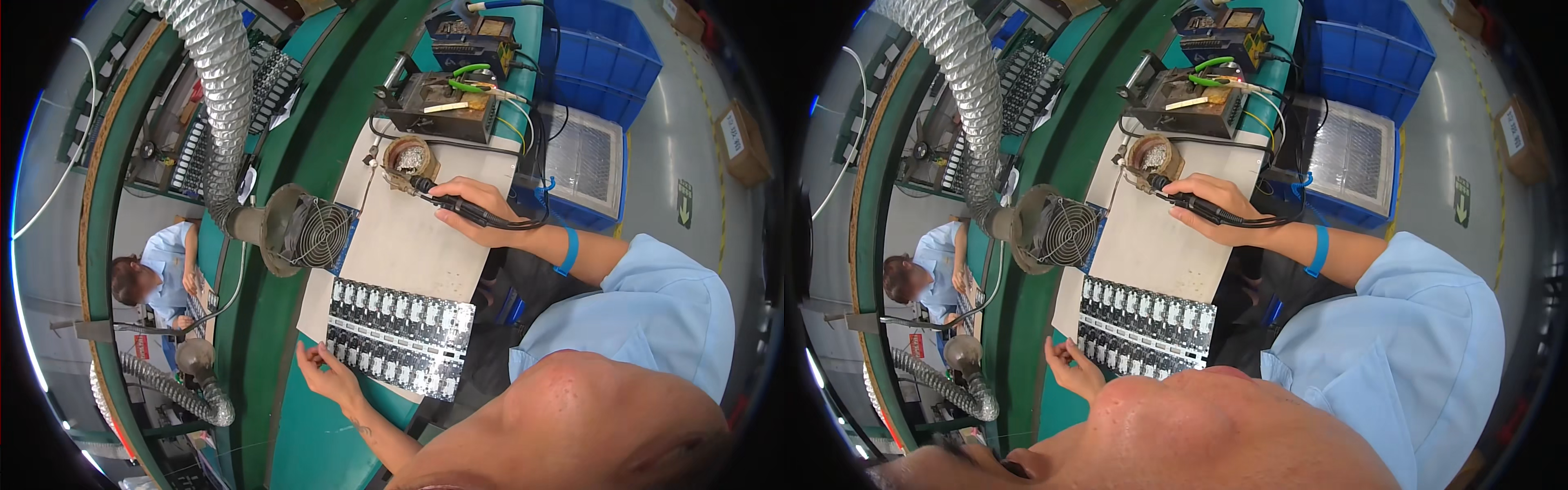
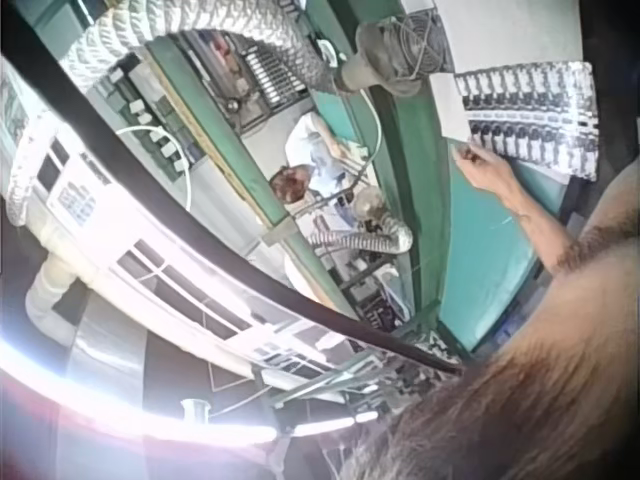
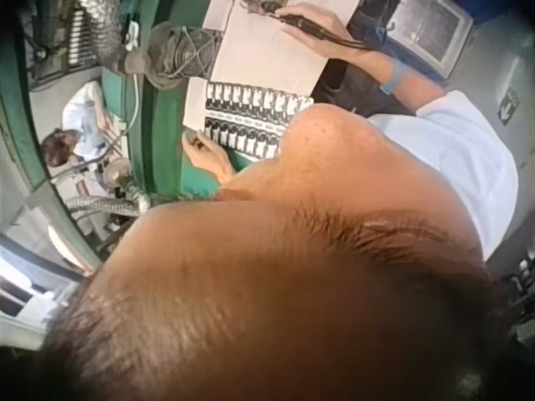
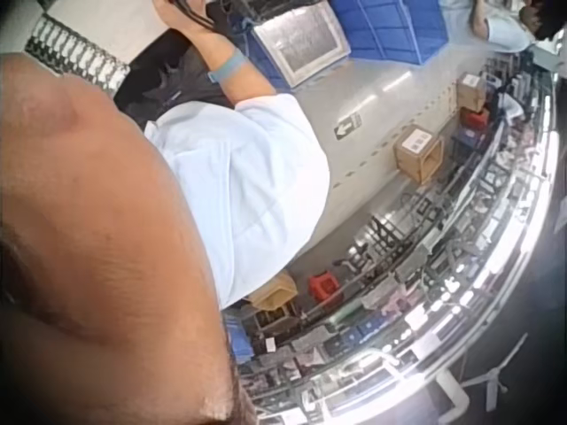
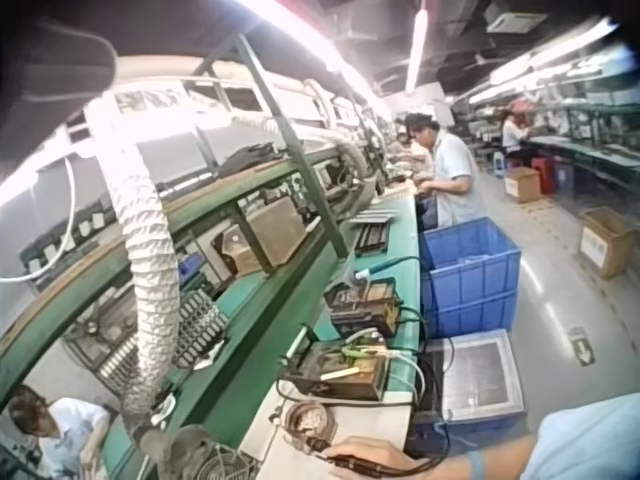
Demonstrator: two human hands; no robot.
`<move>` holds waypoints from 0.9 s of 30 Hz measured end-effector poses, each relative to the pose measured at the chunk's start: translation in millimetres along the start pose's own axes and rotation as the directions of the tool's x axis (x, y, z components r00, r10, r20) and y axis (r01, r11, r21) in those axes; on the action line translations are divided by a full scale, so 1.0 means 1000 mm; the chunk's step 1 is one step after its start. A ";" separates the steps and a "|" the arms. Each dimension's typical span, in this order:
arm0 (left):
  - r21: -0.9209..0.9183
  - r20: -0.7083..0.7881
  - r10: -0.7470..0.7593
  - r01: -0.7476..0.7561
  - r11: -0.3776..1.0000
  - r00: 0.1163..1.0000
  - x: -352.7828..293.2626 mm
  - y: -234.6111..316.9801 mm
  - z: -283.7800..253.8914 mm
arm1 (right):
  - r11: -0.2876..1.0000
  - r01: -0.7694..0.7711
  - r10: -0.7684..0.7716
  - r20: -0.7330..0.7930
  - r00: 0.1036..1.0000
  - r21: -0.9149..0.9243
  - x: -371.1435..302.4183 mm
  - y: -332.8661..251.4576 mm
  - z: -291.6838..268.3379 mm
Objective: The person positions a circuit board panel on the workstation and solders components on it using a soldering iron and solder wire.
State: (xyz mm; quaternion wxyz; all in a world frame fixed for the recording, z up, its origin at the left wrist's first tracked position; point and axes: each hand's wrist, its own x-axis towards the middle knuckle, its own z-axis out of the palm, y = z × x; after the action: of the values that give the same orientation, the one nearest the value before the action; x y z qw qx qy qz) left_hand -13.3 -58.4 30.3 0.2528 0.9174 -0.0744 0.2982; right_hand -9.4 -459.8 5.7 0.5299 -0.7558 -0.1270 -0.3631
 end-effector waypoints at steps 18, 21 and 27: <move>-0.783 0.528 0.350 0.284 0.554 0.774 0.006 0.205 -0.057 | 0.989 -0.029 0.019 -0.069 0.997 -0.143 -0.008 0.011 -0.004; -0.744 0.626 0.304 0.434 0.508 0.718 -0.005 0.229 -0.085 | 0.955 -0.174 0.168 -0.046 0.985 -0.242 -0.007 0.005 0.009; -0.856 0.484 0.299 0.373 0.358 0.822 -0.019 0.246 -0.080 | 0.820 -0.569 0.566 -0.057 0.823 -0.062 -0.013 -0.001 0.005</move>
State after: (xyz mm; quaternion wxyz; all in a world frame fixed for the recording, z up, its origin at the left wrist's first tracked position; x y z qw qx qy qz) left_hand -139.5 -229.8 177.6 0.6987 0.6524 -0.2790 -0.0915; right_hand -16.7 -453.0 -3.2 0.5868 -0.7724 0.1270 -0.2072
